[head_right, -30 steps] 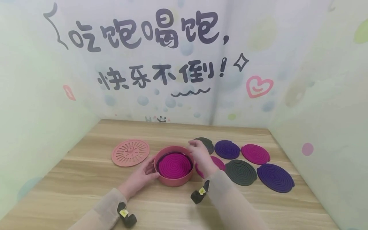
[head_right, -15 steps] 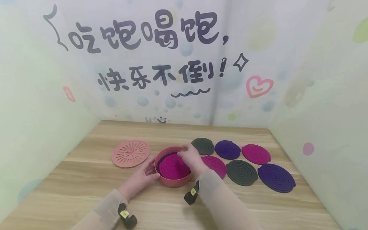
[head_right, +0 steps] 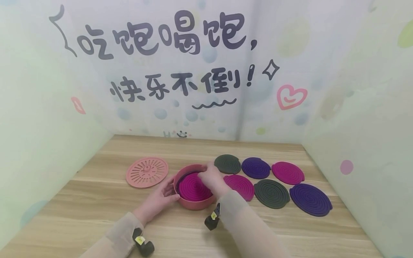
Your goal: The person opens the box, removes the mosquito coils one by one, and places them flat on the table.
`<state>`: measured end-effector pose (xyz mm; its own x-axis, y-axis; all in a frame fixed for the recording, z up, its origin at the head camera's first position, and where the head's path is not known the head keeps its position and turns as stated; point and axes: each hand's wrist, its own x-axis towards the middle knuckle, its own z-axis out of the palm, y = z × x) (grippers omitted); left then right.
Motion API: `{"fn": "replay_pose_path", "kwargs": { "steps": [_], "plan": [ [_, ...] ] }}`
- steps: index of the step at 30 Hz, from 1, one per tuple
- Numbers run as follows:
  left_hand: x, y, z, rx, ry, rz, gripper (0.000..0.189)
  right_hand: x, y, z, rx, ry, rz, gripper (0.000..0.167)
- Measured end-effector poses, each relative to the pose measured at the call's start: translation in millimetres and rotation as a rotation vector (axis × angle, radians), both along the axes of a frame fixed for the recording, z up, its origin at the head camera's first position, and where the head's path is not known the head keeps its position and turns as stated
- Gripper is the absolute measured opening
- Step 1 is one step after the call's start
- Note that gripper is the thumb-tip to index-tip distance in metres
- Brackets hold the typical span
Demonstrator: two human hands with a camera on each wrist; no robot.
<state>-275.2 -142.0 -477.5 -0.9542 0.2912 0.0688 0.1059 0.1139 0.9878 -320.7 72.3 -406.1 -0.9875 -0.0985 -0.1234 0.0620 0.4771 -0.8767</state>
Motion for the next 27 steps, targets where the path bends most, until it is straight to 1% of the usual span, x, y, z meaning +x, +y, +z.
{"fn": "replay_pose_path", "kwargs": {
  "steps": [7,13,19,27],
  "plan": [
    [-0.6,0.4,-0.6,0.0,0.009,0.004,0.08,-0.4,-0.6,-0.7,-0.002,-0.012,-0.008,0.04],
    [-1.6,0.5,-0.9,-0.001,0.022,0.005,0.08,0.3,0.3,-0.3,-0.014,-0.005,-0.009,0.04],
    [-1.7,0.4,-1.3,0.0,0.019,0.005,0.082,1.5,0.3,-0.3,-0.02,-0.006,-0.009,0.04],
    [-0.7,1.0,-1.0,-0.005,0.024,0.002,0.081,2.0,0.7,-0.1,-0.046,-0.005,-0.04,0.039]
  ]
}}
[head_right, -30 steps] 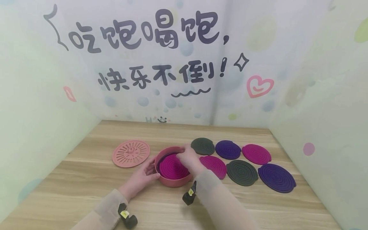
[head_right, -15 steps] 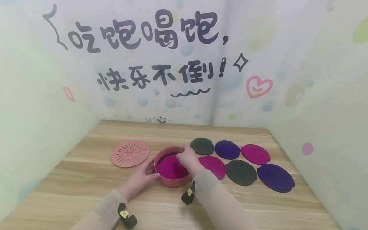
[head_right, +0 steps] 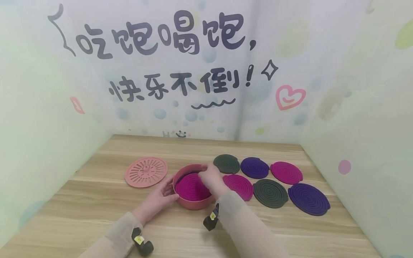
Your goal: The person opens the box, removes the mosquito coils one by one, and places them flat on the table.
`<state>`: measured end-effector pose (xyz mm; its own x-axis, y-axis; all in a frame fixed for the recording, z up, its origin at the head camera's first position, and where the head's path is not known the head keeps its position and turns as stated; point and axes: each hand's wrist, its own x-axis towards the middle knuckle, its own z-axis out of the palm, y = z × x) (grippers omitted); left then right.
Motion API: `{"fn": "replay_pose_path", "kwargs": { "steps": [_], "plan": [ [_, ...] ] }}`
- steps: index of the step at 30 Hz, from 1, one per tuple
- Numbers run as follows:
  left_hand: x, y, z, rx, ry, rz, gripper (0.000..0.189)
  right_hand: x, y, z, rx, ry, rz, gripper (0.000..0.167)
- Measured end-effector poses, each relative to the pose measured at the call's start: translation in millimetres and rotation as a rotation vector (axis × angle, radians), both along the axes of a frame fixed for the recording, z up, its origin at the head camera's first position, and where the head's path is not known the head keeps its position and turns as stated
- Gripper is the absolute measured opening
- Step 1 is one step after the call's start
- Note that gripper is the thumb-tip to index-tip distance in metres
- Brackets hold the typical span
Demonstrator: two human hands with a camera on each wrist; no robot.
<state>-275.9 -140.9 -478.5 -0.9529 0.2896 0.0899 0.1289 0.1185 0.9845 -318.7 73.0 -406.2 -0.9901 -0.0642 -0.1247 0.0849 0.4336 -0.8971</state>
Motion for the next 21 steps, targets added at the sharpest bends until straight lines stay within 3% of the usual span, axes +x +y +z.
{"fn": "replay_pose_path", "kwargs": {
  "steps": [12,21],
  "plan": [
    [1.4,0.2,2.9,-0.017,-0.001,0.009,0.08,2.6,2.5,1.8,-0.111,0.016,-0.033,0.038],
    [1.2,0.6,2.8,-0.016,-0.003,0.016,0.08,0.0,5.4,-2.0,-0.184,-0.05,-0.047,0.039]
  ]
}}
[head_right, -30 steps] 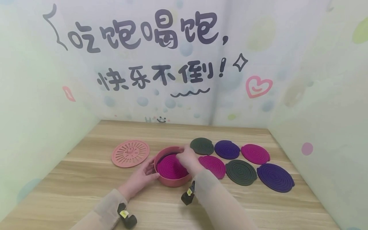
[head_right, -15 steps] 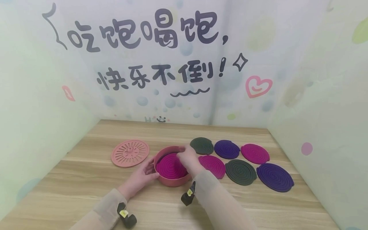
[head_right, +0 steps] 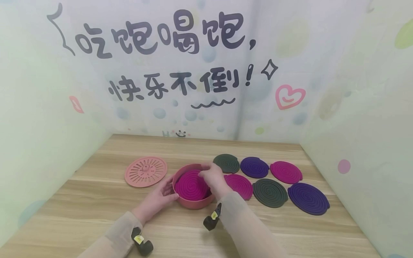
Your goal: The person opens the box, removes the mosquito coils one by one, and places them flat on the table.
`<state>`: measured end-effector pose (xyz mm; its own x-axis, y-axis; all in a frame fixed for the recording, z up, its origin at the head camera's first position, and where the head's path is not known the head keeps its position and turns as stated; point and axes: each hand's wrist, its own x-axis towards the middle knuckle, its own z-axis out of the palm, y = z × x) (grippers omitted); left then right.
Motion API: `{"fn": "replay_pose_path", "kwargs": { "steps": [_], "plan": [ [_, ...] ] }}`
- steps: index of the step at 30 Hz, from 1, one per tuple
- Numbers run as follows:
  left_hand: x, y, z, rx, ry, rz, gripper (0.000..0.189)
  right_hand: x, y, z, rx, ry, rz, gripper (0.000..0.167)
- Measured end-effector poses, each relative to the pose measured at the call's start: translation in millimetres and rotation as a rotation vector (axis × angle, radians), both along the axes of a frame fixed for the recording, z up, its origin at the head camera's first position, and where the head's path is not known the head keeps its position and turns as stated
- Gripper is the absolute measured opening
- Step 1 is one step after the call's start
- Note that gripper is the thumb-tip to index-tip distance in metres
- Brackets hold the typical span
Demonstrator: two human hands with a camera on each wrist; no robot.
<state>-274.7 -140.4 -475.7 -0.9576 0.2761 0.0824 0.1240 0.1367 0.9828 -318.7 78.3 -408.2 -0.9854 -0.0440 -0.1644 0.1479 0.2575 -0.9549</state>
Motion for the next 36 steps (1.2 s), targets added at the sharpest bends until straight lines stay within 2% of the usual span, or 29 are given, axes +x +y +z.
{"fn": "replay_pose_path", "kwargs": {
  "steps": [6,14,26,32,36],
  "plan": [
    [0.3,-0.2,-0.3,0.002,-0.003,0.005,0.081,-0.5,0.5,-1.1,-0.007,-0.031,0.003,0.032],
    [1.3,-0.6,0.4,0.006,-0.006,0.005,0.081,0.6,0.5,-1.2,-0.027,-0.019,0.01,0.03],
    [0.9,-0.9,0.3,0.009,-0.004,-0.004,0.081,4.3,2.8,5.9,-0.01,-0.051,0.073,0.037],
    [1.6,-0.4,1.2,0.014,0.0,-0.006,0.08,3.3,4.3,4.7,-0.028,-0.063,0.096,0.047],
    [2.0,-0.1,2.3,0.007,0.002,-0.001,0.08,3.1,4.8,3.5,-0.024,-0.078,0.1,0.047]
  ]
}}
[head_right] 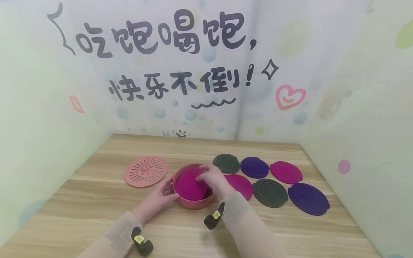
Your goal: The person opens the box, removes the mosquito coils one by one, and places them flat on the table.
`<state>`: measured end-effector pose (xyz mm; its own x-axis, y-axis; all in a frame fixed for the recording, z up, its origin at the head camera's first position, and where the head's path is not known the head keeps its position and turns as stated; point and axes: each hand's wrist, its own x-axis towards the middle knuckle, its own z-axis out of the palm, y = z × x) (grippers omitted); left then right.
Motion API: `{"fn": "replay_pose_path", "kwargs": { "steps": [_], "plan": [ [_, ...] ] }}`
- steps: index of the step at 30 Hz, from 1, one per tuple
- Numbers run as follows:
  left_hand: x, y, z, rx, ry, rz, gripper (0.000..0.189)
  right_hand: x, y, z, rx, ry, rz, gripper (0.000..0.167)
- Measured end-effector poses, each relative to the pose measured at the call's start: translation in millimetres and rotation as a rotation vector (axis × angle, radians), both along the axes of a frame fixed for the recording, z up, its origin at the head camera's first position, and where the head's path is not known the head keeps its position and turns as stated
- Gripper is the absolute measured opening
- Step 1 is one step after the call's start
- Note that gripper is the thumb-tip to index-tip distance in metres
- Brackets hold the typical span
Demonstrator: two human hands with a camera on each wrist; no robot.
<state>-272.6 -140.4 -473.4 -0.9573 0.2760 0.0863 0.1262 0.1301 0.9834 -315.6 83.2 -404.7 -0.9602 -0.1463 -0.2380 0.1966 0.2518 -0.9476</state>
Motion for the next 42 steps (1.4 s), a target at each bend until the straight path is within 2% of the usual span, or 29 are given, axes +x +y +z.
{"fn": "replay_pose_path", "kwargs": {
  "steps": [18,36,42],
  "plan": [
    [0.4,-0.2,0.5,-0.007,0.001,0.002,0.08,-0.7,1,-0.7,-0.051,-0.007,-0.003,0.046],
    [-1.9,-0.1,-1.7,-0.003,-0.011,-0.003,0.081,-5.7,14,1.2,-0.197,-0.018,-0.091,0.049],
    [-2.1,-0.5,-2.8,0.003,-0.013,-0.004,0.081,-8.2,25,6.3,-0.259,-0.028,-0.087,0.053]
  ]
}}
